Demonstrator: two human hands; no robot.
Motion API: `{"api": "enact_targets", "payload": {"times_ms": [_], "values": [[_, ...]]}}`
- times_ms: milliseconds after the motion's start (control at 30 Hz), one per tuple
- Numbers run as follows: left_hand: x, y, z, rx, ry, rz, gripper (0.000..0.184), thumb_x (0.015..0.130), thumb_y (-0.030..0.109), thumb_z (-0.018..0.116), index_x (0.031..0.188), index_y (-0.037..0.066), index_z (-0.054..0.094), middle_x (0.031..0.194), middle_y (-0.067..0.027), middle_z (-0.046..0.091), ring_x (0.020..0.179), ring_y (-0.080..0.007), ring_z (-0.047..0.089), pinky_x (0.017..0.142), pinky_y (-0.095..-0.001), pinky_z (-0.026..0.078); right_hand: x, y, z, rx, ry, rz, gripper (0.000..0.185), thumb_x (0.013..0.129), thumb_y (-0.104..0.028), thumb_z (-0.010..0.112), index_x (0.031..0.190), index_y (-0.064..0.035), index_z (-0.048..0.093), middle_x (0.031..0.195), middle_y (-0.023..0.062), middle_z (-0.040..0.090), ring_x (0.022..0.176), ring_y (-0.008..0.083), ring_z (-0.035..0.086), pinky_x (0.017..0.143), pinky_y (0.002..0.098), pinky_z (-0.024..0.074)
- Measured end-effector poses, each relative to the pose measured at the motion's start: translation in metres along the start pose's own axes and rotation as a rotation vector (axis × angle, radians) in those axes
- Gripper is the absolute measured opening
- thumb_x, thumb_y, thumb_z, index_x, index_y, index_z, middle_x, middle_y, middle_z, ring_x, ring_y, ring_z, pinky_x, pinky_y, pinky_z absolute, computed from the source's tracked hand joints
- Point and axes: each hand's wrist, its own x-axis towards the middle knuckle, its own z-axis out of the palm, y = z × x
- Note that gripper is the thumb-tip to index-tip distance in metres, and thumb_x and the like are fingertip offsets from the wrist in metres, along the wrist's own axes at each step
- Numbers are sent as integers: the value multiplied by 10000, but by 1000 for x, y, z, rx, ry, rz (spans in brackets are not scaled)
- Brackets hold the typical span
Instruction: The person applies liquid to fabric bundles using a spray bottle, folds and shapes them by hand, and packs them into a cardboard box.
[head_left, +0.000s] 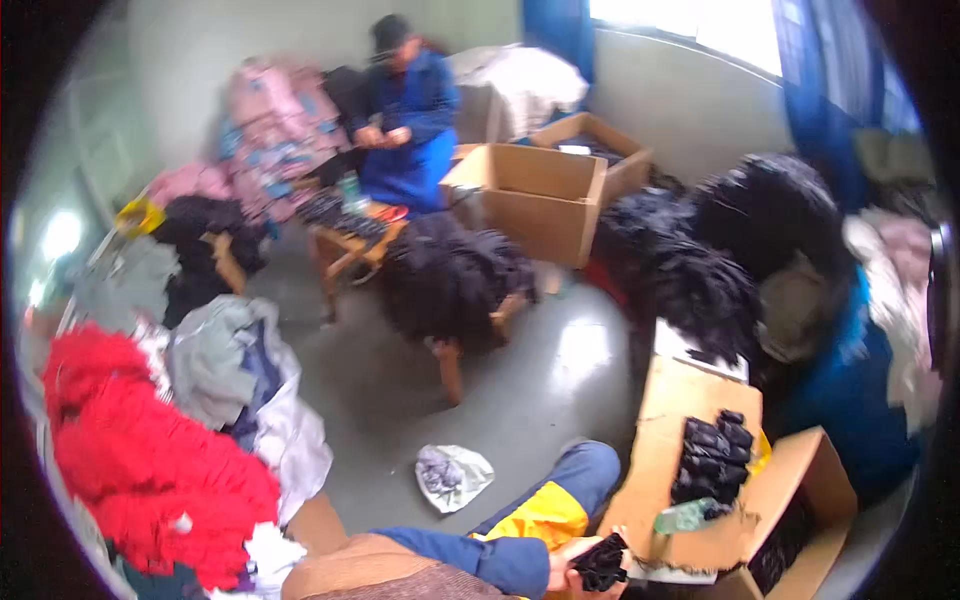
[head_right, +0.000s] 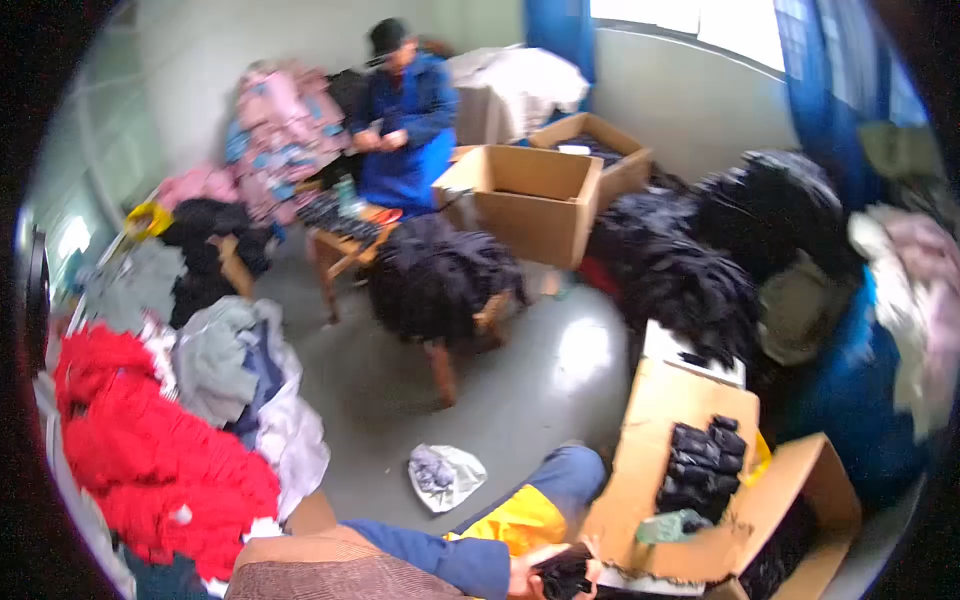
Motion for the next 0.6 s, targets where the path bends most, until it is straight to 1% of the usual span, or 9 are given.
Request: {"api": "enact_targets", "payload": {"times_ms": [233, 300, 367, 400, 433, 500, 533, 567, 600], "values": [[39, -35, 19, 30, 59, -44, 332, 965, 363, 463, 1056, 78, 608, 997, -57, 662, 852, -162, 647, 748, -301, 546, -15, 14, -4, 25, 199, -89, 690, 767, -462, 633, 1287, -31, 493, 1287, 143, 505, 1163, 320, 493, 952, 405, 403], [38, -34, 33, 6, -3, -31, 342, 963, 373, 465, 1056, 77, 608, 1005, -58, 662, 854, -162, 648, 747, -302, 548, -21, 17, -7, 17, 246, -119, 738, 766, -520, 628, 1303, -35, 485, 1319, 143, 488, 1201, 322, 476, 976, 410, 391], [33, -31, 52, -37, -265, -59, 277, 988, 288, 409, 1068, 70, 559, 935, -85, 648, 878, -214, 633, 812, -326, 521, -23, 21, -11, 4, 284, -142, 787, 764, -578, 622, 1319, -39, 476, 1352, 143, 472, 1240, 324, 459, 999, 415, 378], [38, -35, 50, -53, -203, -81, 279, 989, 296, 406, 1076, 71, 547, 929, -94, 645, 883, -223, 632, 814, -334, 520, -25, 23, -14, -1, 302, -148, 812, 763, -607, 619, 1327, -41, 472, 1368, 143, 464, 1259, 325, 450, 1010, 418, 372], [41, -39, 51, -72, -136, -103, 281, 989, 303, 404, 1084, 73, 535, 923, -103, 641, 888, -231, 630, 817, -343, 518, -26, 28, -15, 0, 338, -193, 887, 704, -614, 683, 1306, 4, 476, 1350, 168, 477, 1238, 343, 471, 987, 432, 383], [40, -46, 58, 32, -208, -82, 315, 975, 333, 417, 990, 76, 598, 944, -87, 650, 882, -195, 626, 818, -334, 515, -27, 51, -6, -4, 415, -268, 950, 679, -616, 704, 1317, -1, 362, 1297, 196, 510, 1131, 360, 532, 928, 461, 396], [41, -47, 46, 34, -153, -168, 328, 973, 345, 417, 982, 82, 612, 956, -79, 653, 900, -181, 625, 820, -332, 516, -30, 50, -11, -13, 398, -260, 935, 671, -601, 721, 1298, 0, 376, 1278, 201, 521, 1102, 365, 542, 916, 464, 400], [44, -47, 32, 36, -138, -221, 294, 967, 332, 434, 980, 93, 605, 936, -59, 649, 855, -171, 615, 818, -314, 511, -31, 49, -17, -23, 385, -258, 920, 663, -586, 738, 1279, 2, 391, 1259, 205, 533, 1073, 371, 553, 904, 467, 405], [48, -47, 17, 38, -124, -273, 260, 961, 318, 451, 978, 104, 599, 915, -40, 645, 811, -162, 606, 816, -297, 507, -31, 51, -16, 79, 442, -298, 884, 654, -552, 764, 1250, 5, 425, 1239, 206, 545, 1028, 378, 566, 883, 470, 414]]}}
